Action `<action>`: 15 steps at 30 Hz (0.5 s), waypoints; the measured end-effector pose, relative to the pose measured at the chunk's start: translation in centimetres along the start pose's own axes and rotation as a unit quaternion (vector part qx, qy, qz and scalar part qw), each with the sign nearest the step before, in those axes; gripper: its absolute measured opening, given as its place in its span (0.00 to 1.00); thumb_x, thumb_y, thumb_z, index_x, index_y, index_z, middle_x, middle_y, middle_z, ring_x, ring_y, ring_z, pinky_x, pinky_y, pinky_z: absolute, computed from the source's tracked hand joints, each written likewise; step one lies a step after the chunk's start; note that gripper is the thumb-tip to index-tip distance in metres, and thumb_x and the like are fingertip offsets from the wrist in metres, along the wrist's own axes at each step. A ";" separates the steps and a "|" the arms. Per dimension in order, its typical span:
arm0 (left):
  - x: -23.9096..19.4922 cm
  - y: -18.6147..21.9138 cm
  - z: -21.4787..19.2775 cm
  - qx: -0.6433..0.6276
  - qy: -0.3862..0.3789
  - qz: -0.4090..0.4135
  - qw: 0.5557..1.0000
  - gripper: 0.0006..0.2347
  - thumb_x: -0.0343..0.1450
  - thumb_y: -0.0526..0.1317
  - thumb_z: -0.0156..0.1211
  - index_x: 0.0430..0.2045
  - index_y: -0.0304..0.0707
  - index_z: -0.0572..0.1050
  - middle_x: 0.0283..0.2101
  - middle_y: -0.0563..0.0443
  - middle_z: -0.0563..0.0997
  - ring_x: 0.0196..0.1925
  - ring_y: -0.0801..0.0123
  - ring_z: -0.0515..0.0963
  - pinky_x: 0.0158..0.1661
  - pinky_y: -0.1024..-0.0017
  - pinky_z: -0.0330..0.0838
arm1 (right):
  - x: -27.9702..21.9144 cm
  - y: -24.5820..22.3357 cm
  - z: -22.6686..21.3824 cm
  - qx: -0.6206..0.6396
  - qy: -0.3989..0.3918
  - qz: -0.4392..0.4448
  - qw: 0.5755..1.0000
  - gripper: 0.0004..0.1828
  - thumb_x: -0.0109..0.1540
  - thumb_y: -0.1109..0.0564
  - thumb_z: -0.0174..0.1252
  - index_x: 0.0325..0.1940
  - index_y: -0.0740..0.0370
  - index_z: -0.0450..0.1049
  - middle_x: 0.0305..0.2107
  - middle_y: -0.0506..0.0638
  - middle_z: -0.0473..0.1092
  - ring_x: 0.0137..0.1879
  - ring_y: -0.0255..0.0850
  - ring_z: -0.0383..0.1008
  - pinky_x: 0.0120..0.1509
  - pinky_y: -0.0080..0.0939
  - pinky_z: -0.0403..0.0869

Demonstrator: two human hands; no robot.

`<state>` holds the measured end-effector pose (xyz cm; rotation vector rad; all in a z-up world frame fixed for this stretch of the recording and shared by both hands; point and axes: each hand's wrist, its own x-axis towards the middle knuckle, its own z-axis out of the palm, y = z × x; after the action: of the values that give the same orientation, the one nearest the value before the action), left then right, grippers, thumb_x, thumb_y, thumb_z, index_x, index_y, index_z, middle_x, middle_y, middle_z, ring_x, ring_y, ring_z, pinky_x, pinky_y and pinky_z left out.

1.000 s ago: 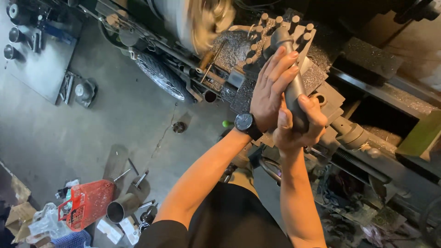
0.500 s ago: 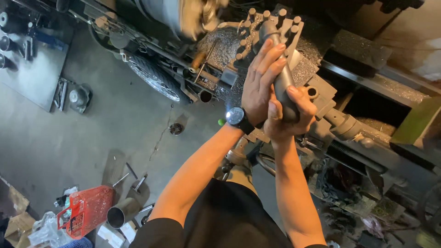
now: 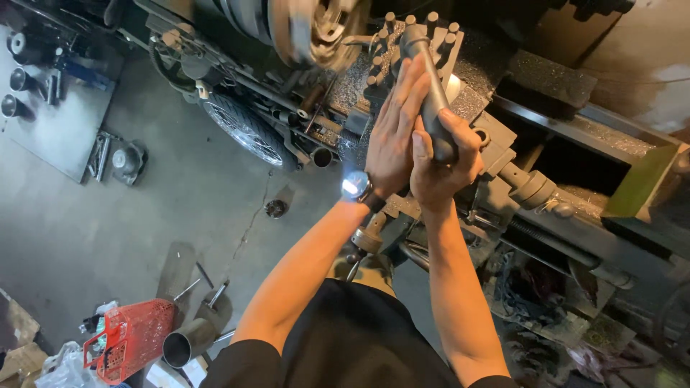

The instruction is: The person mounts a metal hub-like component on a lathe, tightens it in the chuck, and turns the machine's handwheels and levers to position the tool against the rotating workpiece, machining it. They repeatedly reposition the part, adjust the tool post, and rotate the handwheels while metal shavings accumulate around the machine.

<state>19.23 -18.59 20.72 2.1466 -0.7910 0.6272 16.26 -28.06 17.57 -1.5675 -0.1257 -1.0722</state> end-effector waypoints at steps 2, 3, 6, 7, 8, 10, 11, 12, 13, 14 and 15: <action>-0.8 1.1 -0.5 -0.024 0.014 -0.024 0.999 0.23 0.80 0.33 0.50 0.72 0.34 0.54 0.77 0.40 0.55 0.80 0.48 0.56 0.75 0.58 0.59 | -0.1 -0.3 -0.1 -0.005 0.007 0.014 1.000 0.21 0.67 0.60 0.70 0.60 0.64 0.70 0.49 0.56 0.75 0.49 0.41 0.76 0.54 0.38 0.75; -1.4 1.4 -0.8 -0.025 0.013 -0.024 0.999 0.23 0.80 0.33 0.50 0.72 0.34 0.54 0.77 0.40 0.55 0.80 0.48 0.56 0.75 0.58 0.59 | -0.1 -0.3 -0.2 -0.005 0.007 0.015 1.000 0.21 0.67 0.60 0.70 0.60 0.64 0.70 0.49 0.56 0.75 0.49 0.41 0.76 0.54 0.38 0.75; -3.2 2.1 -2.0 -0.050 0.007 -0.044 0.998 0.22 0.78 0.27 0.50 0.69 0.31 0.58 0.75 0.37 0.59 0.77 0.46 0.61 0.73 0.58 0.63 | -0.1 -0.5 -0.4 -0.016 0.003 0.013 1.000 0.21 0.67 0.61 0.70 0.61 0.64 0.70 0.51 0.56 0.75 0.53 0.43 0.78 0.58 0.39 0.76; -3.6 2.3 -2.5 -0.051 0.001 -0.045 0.998 0.21 0.76 0.25 0.49 0.67 0.29 0.60 0.73 0.37 0.62 0.76 0.46 0.65 0.72 0.58 0.65 | -0.1 -0.6 -0.4 -0.027 0.003 0.012 1.000 0.21 0.66 0.61 0.71 0.61 0.64 0.71 0.50 0.55 0.75 0.53 0.42 0.78 0.58 0.38 0.76; -3.8 2.5 -3.0 -0.053 -0.005 -0.045 0.998 0.21 0.75 0.22 0.48 0.65 0.28 0.63 0.72 0.36 0.65 0.74 0.45 0.68 0.71 0.58 0.67 | 0.0 -0.7 -0.3 -0.037 0.003 0.010 0.999 0.22 0.66 0.61 0.71 0.61 0.64 0.71 0.50 0.54 0.76 0.52 0.42 0.78 0.57 0.38 0.77; -4.1 2.8 -3.8 -0.054 -0.010 -0.059 0.997 0.20 0.74 0.22 0.49 0.63 0.28 0.65 0.69 0.36 0.68 0.71 0.45 0.71 0.69 0.60 0.70 | -0.2 -0.7 -0.3 -0.027 0.003 0.017 0.999 0.22 0.66 0.61 0.71 0.61 0.64 0.71 0.50 0.55 0.76 0.52 0.42 0.78 0.57 0.37 0.76; -4.2 3.0 -4.1 -0.056 -0.013 -0.072 0.996 0.19 0.74 0.22 0.50 0.61 0.27 0.67 0.67 0.35 0.71 0.69 0.46 0.74 0.66 0.61 0.73 | -0.2 -0.6 -0.4 -0.017 0.003 0.021 1.000 0.22 0.66 0.62 0.71 0.61 0.64 0.71 0.50 0.55 0.75 0.51 0.41 0.78 0.57 0.37 0.76; -4.5 2.9 -4.2 -0.055 -0.014 -0.074 0.996 0.19 0.74 0.22 0.50 0.61 0.27 0.67 0.67 0.35 0.71 0.69 0.46 0.74 0.66 0.61 0.73 | -0.1 -0.8 -0.5 -0.017 0.003 0.022 1.000 0.22 0.66 0.62 0.71 0.61 0.64 0.71 0.50 0.55 0.75 0.51 0.41 0.78 0.57 0.37 0.76; -4.8 2.8 -4.2 -0.061 -0.018 -0.090 0.994 0.17 0.74 0.22 0.52 0.59 0.28 0.69 0.63 0.35 0.74 0.64 0.47 0.77 0.62 0.62 0.76 | 0.0 -1.0 -0.5 -0.012 -0.001 0.025 1.000 0.22 0.66 0.62 0.72 0.61 0.64 0.71 0.50 0.55 0.76 0.49 0.41 0.78 0.56 0.36 0.76; -5.1 2.7 -4.3 -0.066 -0.023 -0.107 0.992 0.16 0.74 0.23 0.53 0.57 0.28 0.71 0.59 0.36 0.77 0.60 0.49 0.80 0.58 0.64 0.78 | 0.0 -1.2 -0.6 -0.006 -0.004 0.029 1.000 0.22 0.66 0.62 0.72 0.61 0.64 0.72 0.50 0.54 0.76 0.48 0.40 0.78 0.56 0.36 0.76; -5.4 2.8 -4.3 -0.065 -0.024 -0.109 0.992 0.16 0.74 0.23 0.53 0.57 0.28 0.71 0.59 0.36 0.77 0.60 0.49 0.80 0.58 0.64 0.78 | 0.1 -1.3 -0.7 -0.005 -0.005 0.031 0.999 0.22 0.66 0.62 0.72 0.61 0.64 0.72 0.50 0.54 0.76 0.48 0.40 0.78 0.56 0.36 0.76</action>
<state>12.81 -14.93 21.13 2.0975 -0.5942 0.4019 15.17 -28.26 18.54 -1.5758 -0.0781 -1.0178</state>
